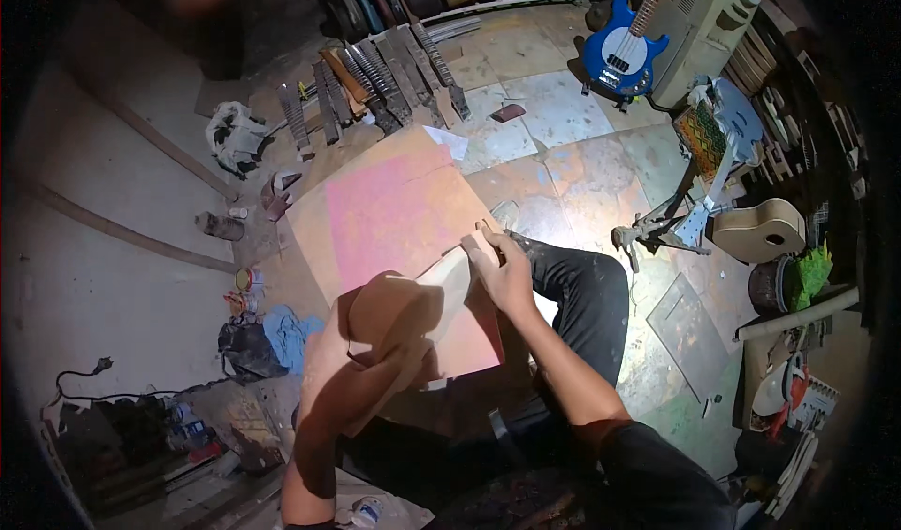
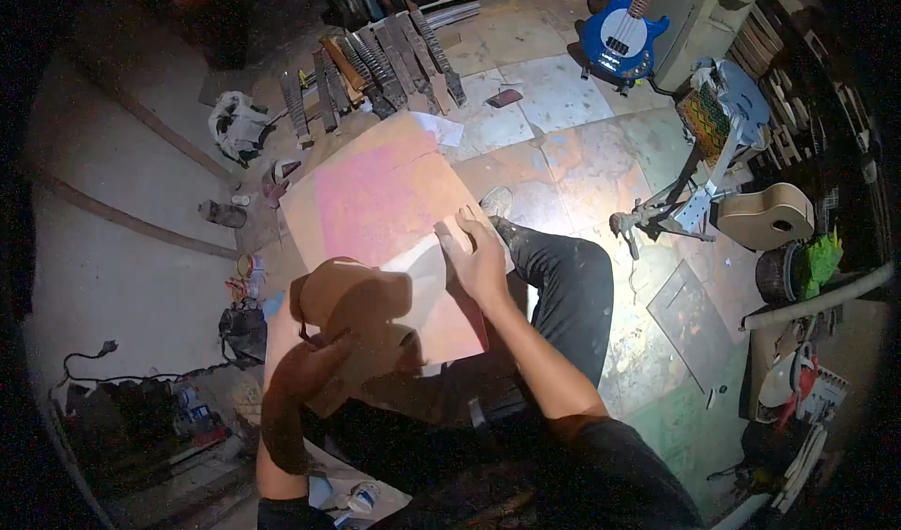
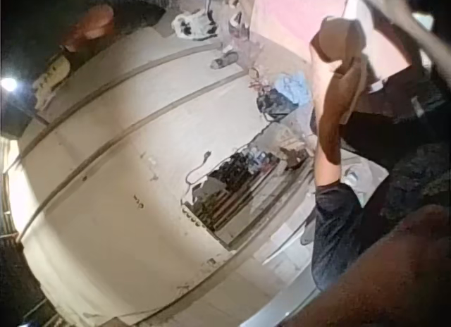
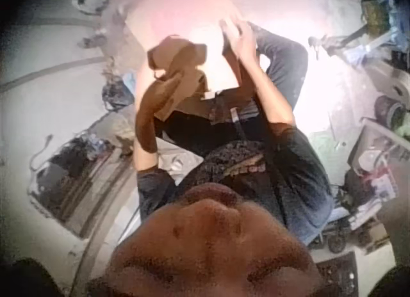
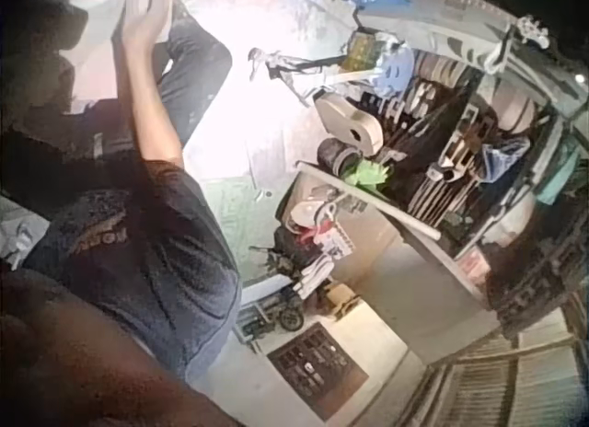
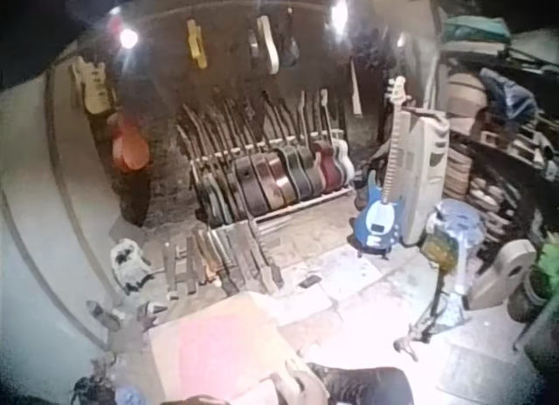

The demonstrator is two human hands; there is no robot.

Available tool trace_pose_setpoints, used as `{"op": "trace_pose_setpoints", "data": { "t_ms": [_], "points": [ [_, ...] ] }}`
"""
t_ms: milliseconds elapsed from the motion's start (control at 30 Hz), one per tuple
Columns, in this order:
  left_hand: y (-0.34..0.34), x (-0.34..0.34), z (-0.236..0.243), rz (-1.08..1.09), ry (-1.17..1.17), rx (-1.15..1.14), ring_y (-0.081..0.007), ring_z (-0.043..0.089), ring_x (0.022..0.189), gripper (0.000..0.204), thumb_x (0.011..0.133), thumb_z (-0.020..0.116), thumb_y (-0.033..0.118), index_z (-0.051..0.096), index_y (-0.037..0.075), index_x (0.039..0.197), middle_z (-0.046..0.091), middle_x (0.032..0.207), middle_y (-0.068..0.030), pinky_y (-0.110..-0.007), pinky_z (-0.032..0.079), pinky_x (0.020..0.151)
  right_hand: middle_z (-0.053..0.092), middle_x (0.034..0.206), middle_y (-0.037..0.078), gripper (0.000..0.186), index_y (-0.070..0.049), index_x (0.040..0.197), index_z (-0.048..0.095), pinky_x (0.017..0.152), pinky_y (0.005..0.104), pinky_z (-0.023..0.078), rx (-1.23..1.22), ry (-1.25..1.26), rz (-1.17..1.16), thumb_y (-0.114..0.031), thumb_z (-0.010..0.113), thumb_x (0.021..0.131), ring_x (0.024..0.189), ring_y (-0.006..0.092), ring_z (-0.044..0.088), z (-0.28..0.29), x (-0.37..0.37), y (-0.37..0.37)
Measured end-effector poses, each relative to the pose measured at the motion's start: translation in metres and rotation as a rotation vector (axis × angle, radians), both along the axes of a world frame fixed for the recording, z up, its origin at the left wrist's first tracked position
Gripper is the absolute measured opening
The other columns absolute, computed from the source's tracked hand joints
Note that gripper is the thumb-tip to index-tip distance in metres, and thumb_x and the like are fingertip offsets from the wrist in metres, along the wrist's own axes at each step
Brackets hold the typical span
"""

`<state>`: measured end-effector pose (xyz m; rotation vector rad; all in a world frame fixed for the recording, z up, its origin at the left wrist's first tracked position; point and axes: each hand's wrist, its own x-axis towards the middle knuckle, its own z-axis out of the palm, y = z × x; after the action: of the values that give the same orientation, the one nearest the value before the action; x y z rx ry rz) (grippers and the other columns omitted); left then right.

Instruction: The person sands the surfaces and edges of a wooden electric guitar body using a sanding block, frequently turning the guitar body to reach different sides.

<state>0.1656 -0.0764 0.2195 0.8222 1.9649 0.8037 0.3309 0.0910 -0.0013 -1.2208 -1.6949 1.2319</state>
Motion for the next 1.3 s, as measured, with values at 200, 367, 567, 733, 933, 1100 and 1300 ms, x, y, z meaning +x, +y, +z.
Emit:
{"op": "trace_pose_setpoints", "data": {
  "t_ms": [200, 367, 567, 733, 933, 1100, 1300],
  "points": [
    [-0.020, 0.011, 0.008, -0.006, 0.113, 0.140, -0.0204, 0.070, 0.111, 0.072, 0.077, 0.088, 0.019, 0.054, -0.004, 0.137, 0.072, 0.123, -0.0186, -0.036, 0.059, 0.095, 0.068, 0.119, 0.024, 0.042, 0.003, 0.124, 0.069, 0.099, 0.0432, 0.052, 0.097, 0.025, 0.119, -0.015, 0.080, 0.088, 0.113, 0.0393, 0.067, 0.028, 0.005, -0.033],
    [-0.024, 0.014, 0.012, 0.001, 0.166, 0.098, -0.0209, 0.072, 0.107, 0.069, 0.077, 0.087, 0.018, 0.055, -0.003, 0.135, 0.074, 0.120, -0.0183, -0.036, 0.060, 0.091, 0.068, 0.120, 0.023, 0.041, 0.003, 0.124, 0.069, 0.100, 0.0421, 0.051, 0.160, -0.030, 0.158, -0.017, 0.078, 0.089, 0.113, 0.0376, 0.066, 0.062, -0.002, -0.047],
    [-0.046, 0.013, 0.000, -0.012, 0.182, 0.193, -0.0188, 0.072, 0.106, 0.068, 0.079, 0.086, 0.021, 0.057, -0.003, 0.135, 0.075, 0.116, -0.0173, -0.036, 0.059, 0.091, 0.070, 0.114, 0.024, 0.044, 0.004, 0.125, 0.070, 0.097, 0.0443, 0.053, 0.147, -0.042, 0.030, -0.023, 0.079, 0.092, 0.108, 0.0400, 0.068, 0.031, 0.001, -0.011],
    [-0.059, 0.012, 0.002, -0.002, 0.176, 0.192, -0.0176, 0.072, 0.106, 0.072, 0.078, 0.089, 0.030, 0.058, -0.003, 0.134, 0.076, 0.116, -0.0158, -0.034, 0.058, 0.092, 0.069, 0.117, 0.024, 0.040, 0.002, 0.121, 0.071, 0.099, 0.0436, 0.051, 0.260, -0.003, 0.241, -0.017, 0.079, 0.086, 0.112, 0.0396, 0.065, 0.080, 0.008, -0.066],
    [-0.062, 0.015, 0.011, -0.042, 0.254, 0.110, -0.0224, 0.075, 0.103, 0.061, 0.079, 0.089, 0.028, 0.067, -0.003, 0.126, 0.077, 0.116, -0.0168, -0.036, 0.059, 0.090, 0.070, 0.118, 0.024, 0.042, 0.005, 0.120, 0.068, 0.098, 0.0431, 0.052, 0.230, -0.061, 0.172, -0.020, 0.080, 0.088, 0.112, 0.0388, 0.067, 0.065, 0.002, -0.057],
    [-0.060, 0.018, 0.014, 0.045, 0.147, 0.086, -0.0203, 0.076, 0.098, 0.059, 0.078, 0.089, 0.014, 0.066, -0.001, 0.130, 0.077, 0.114, -0.0154, -0.035, 0.060, 0.084, 0.072, 0.113, 0.025, 0.042, 0.005, 0.122, 0.069, 0.093, 0.0402, 0.054, 0.212, -0.104, 0.114, -0.021, 0.080, 0.091, 0.105, 0.0362, 0.071, 0.021, 0.014, -0.024],
    [-0.048, 0.016, 0.042, 0.250, 0.008, 0.255, -0.0177, 0.072, 0.106, 0.061, 0.075, 0.088, 0.008, 0.065, -0.001, 0.131, 0.076, 0.116, -0.0126, -0.033, 0.057, 0.092, 0.070, 0.120, 0.026, 0.045, 0.003, 0.124, 0.070, 0.103, 0.0453, 0.051, 0.269, -0.050, 0.108, -0.022, 0.081, 0.089, 0.116, 0.0420, 0.066, 0.044, -0.004, -0.013]
  ]
}}
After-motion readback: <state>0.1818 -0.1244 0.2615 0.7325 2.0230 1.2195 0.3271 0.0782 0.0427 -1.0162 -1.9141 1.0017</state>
